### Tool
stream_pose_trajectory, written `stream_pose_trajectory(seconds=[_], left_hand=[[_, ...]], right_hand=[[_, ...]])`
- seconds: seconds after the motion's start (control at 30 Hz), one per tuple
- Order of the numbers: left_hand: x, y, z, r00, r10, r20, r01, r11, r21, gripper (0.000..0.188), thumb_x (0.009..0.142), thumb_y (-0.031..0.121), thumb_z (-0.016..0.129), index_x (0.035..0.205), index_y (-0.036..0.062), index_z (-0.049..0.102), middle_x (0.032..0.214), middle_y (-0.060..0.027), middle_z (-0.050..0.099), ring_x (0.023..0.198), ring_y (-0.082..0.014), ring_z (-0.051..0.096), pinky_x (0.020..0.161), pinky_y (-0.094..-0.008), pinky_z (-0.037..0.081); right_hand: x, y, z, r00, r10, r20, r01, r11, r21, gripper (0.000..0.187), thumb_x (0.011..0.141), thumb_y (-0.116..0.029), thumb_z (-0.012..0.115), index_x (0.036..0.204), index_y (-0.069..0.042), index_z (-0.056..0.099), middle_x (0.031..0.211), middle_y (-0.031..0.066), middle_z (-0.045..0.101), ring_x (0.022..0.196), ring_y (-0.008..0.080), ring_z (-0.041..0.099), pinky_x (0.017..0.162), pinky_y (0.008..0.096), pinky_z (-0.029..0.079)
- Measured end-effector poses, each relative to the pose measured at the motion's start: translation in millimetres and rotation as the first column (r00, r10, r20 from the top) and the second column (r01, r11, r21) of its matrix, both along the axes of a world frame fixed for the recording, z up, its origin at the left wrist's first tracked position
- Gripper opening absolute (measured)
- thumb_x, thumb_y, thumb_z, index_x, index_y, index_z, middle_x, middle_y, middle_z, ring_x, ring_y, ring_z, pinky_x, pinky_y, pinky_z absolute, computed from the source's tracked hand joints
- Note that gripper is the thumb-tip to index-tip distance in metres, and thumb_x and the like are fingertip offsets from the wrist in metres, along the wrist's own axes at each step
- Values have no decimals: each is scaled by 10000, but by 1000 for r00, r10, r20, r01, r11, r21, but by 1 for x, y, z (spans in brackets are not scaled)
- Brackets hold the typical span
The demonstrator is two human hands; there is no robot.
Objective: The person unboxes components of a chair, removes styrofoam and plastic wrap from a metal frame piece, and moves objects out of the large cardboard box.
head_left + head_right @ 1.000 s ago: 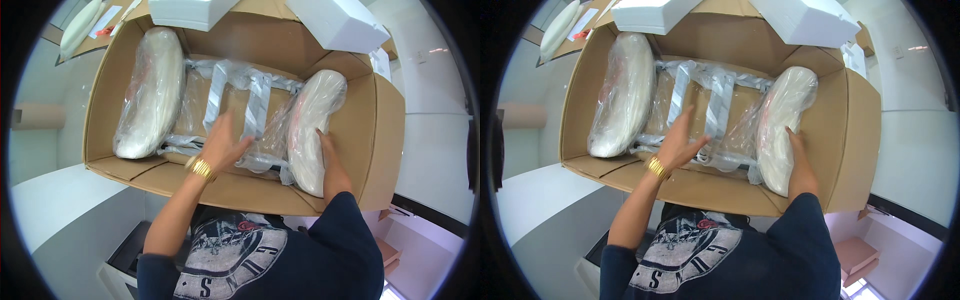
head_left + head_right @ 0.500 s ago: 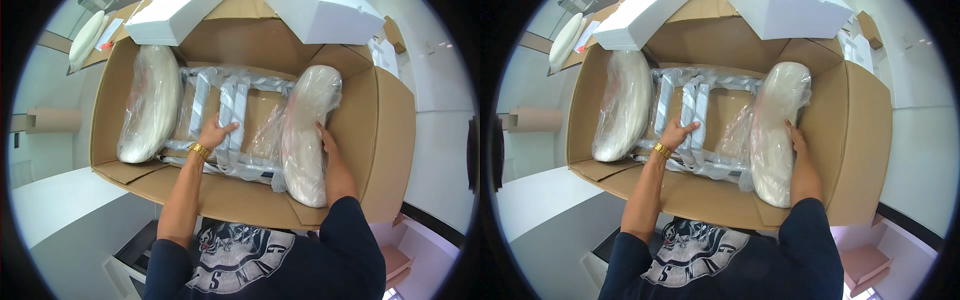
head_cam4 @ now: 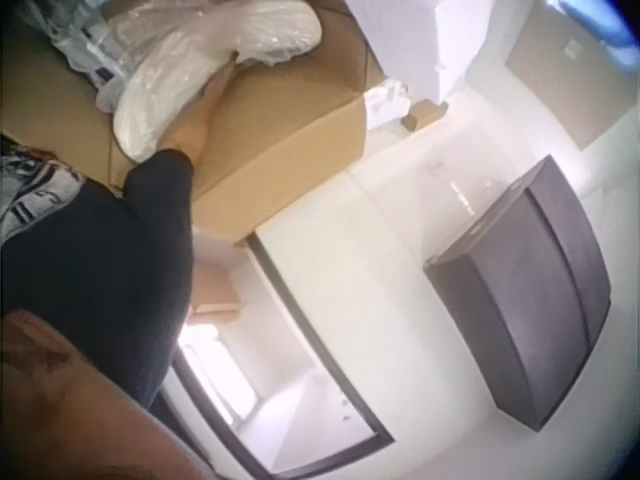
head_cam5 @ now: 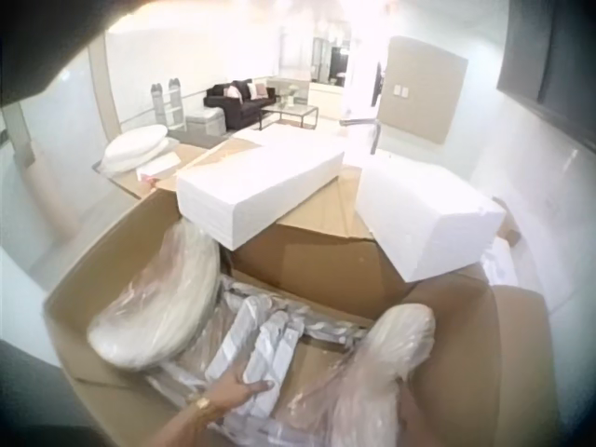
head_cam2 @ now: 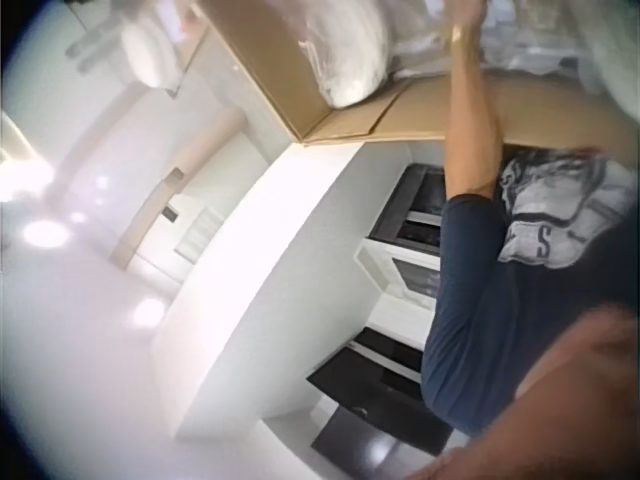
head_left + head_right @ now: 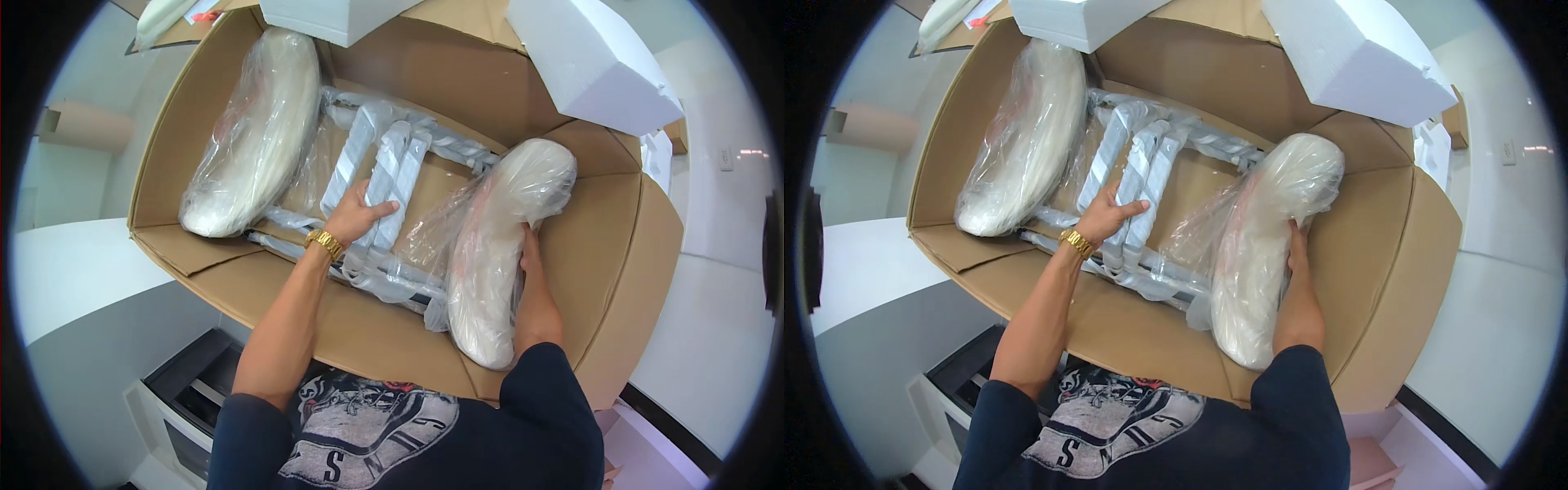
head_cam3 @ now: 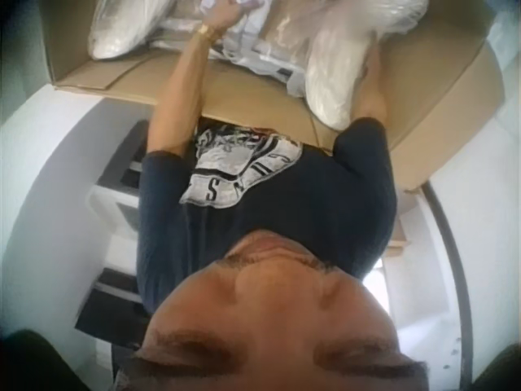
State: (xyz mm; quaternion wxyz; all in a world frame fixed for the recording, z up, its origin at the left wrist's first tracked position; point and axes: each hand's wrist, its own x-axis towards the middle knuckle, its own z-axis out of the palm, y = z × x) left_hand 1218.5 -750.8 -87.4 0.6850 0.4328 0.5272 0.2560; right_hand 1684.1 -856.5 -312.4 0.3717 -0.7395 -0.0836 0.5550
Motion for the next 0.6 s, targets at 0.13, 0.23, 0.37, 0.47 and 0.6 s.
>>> stream_pose_trajectory(seconds=[0.13,0.23,0.37,0.47,0.6], left_hand=[[0,2,-7,998,-56,-1,56,998,15,492,874,187,791,1263,-40,594,1112,-99,719,1002,-163,667,914,-316,526],[2,3,-10,999,-31,-30,35,991,128,500,862,206,800,1246,-47,604,1098,-116,721,998,-178,669,916,-330,524],[-2,-1,-3,986,-47,-161,78,979,189,545,852,236,806,1251,-67,594,1117,-163,712,1016,-207,671,926,-348,518],[-11,1,4,964,-49,-263,119,959,258,610,877,209,783,1354,-78,532,1159,-153,709,1029,-178,675,902,-331,541],[-19,-3,1,946,-5,-324,98,957,272,661,869,273,783,1355,-95,526,1189,-200,689,1068,-242,667,925,-364,526]], right_hand=[[49,19,-35,977,-68,-203,92,990,110,729,987,-502,603,1510,-26,424,1505,135,512,1369,295,499,1123,450,436],[50,25,-31,987,-11,-161,19,999,47,722,993,-527,580,1498,-31,443,1506,123,512,1379,294,486,1148,462,415],[51,22,-6,981,22,-191,14,982,186,868,936,-639,601,1494,0,415,1492,152,509,1314,317,542,1104,486,458],[47,28,10,943,-43,-330,114,974,198,967,927,-711,551,1564,-29,299,1574,178,404,1418,355,431,1166,518,390],[39,31,54,989,23,-149,3,985,174,1012,906,-736,556,1552,2,304,1530,195,451,1363,369,492,1135,506,439]])
